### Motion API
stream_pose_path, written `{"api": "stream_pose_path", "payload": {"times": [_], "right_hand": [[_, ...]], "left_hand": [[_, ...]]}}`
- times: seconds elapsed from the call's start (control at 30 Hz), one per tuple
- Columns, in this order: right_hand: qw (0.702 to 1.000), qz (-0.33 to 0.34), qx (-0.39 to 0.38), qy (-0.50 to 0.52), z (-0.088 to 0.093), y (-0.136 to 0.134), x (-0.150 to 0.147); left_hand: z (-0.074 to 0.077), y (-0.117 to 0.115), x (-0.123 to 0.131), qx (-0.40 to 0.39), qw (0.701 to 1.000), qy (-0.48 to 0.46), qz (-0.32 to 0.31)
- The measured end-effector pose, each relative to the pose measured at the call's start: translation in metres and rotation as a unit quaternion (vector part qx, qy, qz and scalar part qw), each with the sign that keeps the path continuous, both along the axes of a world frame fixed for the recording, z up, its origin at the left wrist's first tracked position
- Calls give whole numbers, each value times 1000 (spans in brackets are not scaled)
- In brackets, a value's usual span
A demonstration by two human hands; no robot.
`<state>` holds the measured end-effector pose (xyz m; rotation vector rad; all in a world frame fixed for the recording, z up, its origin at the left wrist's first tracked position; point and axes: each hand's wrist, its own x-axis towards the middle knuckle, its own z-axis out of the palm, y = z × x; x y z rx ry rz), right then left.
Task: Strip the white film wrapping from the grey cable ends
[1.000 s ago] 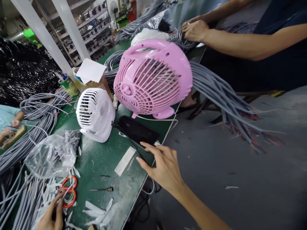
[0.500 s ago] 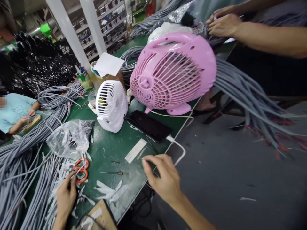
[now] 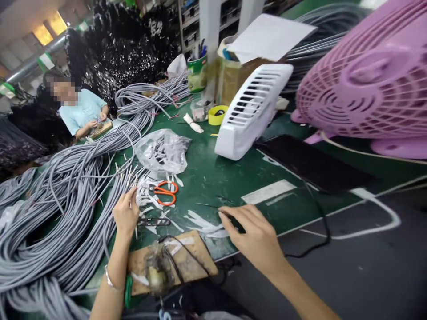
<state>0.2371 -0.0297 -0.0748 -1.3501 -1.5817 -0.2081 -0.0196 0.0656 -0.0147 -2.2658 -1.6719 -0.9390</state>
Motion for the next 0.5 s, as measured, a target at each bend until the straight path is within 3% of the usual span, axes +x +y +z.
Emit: {"api": "stream_pose_path", "payload": {"times": [0.17,0.27,0.37,0.5], "right_hand": [[995,28,-51,-81,8,22,-17],[978,73,-147,-131,22,44,-35],[936,123,-276,-182,44,62,-57],[918,166,-297,-203,61,67,-84]], "left_hand": [[7,-4,-16,-35,999,-11,-38],[9,-3,-34,-41,997,-52,-36],[6,-5,-45,-51,986,-159,-11],[0,-11,-40,-75,952,-297,-6]]}}
